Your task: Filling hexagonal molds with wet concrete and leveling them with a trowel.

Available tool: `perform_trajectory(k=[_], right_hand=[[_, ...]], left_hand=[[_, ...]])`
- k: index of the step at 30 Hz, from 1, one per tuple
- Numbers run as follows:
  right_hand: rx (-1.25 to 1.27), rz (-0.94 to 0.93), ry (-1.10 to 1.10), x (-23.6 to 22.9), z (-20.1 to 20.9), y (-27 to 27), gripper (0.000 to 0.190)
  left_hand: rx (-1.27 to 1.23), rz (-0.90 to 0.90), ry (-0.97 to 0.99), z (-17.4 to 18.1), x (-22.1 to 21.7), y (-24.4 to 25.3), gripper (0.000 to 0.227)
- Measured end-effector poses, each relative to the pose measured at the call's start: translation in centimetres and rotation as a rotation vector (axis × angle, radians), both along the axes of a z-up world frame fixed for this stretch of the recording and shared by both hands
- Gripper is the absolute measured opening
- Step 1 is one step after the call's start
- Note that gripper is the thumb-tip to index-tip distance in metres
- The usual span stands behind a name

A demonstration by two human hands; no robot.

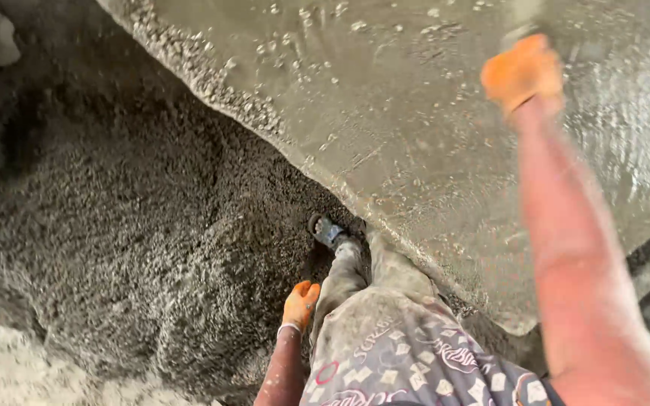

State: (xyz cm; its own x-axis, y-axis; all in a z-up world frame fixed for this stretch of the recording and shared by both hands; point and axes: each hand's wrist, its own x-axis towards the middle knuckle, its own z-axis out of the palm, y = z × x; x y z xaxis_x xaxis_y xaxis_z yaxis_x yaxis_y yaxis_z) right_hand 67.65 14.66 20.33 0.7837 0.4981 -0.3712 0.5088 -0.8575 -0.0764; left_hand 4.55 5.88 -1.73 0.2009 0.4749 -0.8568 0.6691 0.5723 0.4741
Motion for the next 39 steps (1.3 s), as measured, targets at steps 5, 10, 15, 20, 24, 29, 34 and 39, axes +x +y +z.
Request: perform_trajectory(k=[5,10,15,20,24,29,34,39], right_hand=[[0.082,-0.127,-0.005,8.3,-9.0,1.3,0.038],[0.349,0.405,-0.125,-8.2,-15.5,4.8,0.024],[0.447,0.629,0.305,-33.6,-15.5,15.0,0.032],[0.100,0.942,0.791,-48.0,-5.7,8.7,0.030],[0.117,0.505,1.025,-47.9,1.1,6.1,0.040],[0.244,0.672,0.643,-36.9,0.1,2.5,0.025],[0.186,0.519,0.222,-22.3,-0.8,0.4,0.016],[0.314,-0.171,0.282,-8.7,3.4,1.7,0.031]], left_hand=[[0.007,-0.015,0.075,-0.2,-1.2,-1.3,0.064],[0.053,-0.060,0.112,0.7,-1.9,-1.4,0.064],[0.210,-0.089,-0.013,-1.8,-2.9,-0.9,0.059],[0.084,0.239,-0.187,0.2,-2.0,0.5,0.063],[0.236,0.117,-0.076,4.9,-4.5,2.8,0.060],[0.078,0.219,-0.064,-4.5,-11.1,0.1,0.062],[0.050,0.256,0.030,-5.6,-13.2,0.3,0.064],[0.075,0.245,0.082,-3.3,-10.5,4.7,0.067]])
